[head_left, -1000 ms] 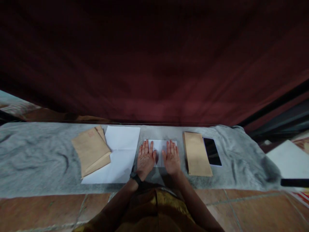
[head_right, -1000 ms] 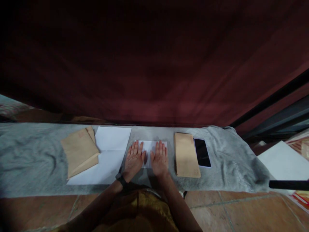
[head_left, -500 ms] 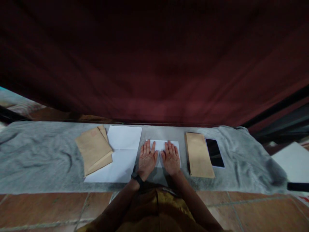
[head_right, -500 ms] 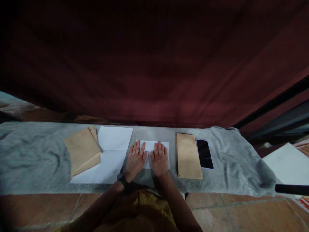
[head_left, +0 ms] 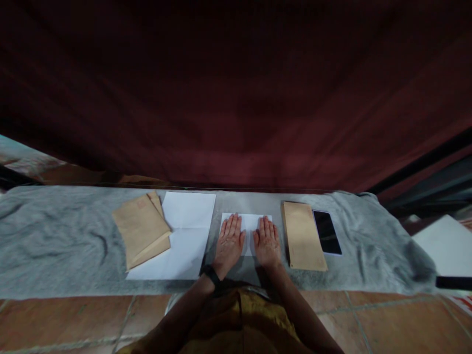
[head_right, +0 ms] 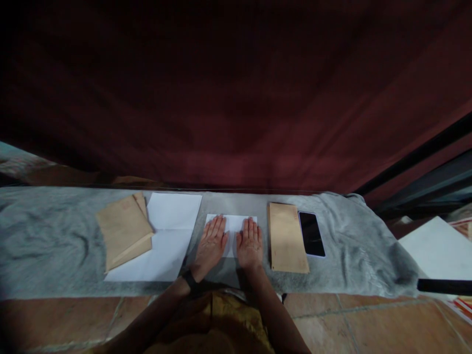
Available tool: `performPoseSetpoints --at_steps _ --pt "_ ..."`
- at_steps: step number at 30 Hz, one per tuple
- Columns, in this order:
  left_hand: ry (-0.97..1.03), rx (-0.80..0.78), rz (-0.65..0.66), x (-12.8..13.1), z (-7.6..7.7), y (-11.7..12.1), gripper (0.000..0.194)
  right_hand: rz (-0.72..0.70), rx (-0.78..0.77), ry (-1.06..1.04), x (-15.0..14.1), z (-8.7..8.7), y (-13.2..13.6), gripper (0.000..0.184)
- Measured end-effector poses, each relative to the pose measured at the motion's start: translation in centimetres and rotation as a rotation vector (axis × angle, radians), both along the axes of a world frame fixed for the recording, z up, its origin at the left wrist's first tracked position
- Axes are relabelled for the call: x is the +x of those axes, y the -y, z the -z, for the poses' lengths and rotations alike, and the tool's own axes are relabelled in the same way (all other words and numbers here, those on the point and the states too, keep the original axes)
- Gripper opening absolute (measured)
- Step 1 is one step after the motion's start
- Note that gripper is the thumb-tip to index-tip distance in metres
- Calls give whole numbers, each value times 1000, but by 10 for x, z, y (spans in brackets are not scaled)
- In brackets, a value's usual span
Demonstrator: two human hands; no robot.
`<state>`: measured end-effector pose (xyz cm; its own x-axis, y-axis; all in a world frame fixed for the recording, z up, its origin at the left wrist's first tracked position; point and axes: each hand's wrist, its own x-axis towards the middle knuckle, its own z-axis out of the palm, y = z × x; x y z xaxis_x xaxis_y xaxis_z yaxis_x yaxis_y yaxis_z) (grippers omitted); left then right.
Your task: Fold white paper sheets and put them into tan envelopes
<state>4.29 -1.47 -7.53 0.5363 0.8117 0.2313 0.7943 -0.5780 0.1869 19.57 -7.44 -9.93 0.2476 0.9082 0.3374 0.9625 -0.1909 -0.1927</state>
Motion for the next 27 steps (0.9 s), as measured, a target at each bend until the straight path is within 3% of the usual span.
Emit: performPoseSetpoints --at_steps 4,14,27 --pt "-1 -16 171 14 3 -4 55 7 -18 4 -2 -4 0 56" --pt "-24 -28 194 24 4 -29 54 -5 31 0 -2 -1 -1 55" --pt "-47 -39 365 -11 -8 10 54 -18 -67 -9 1 -3 1 57"
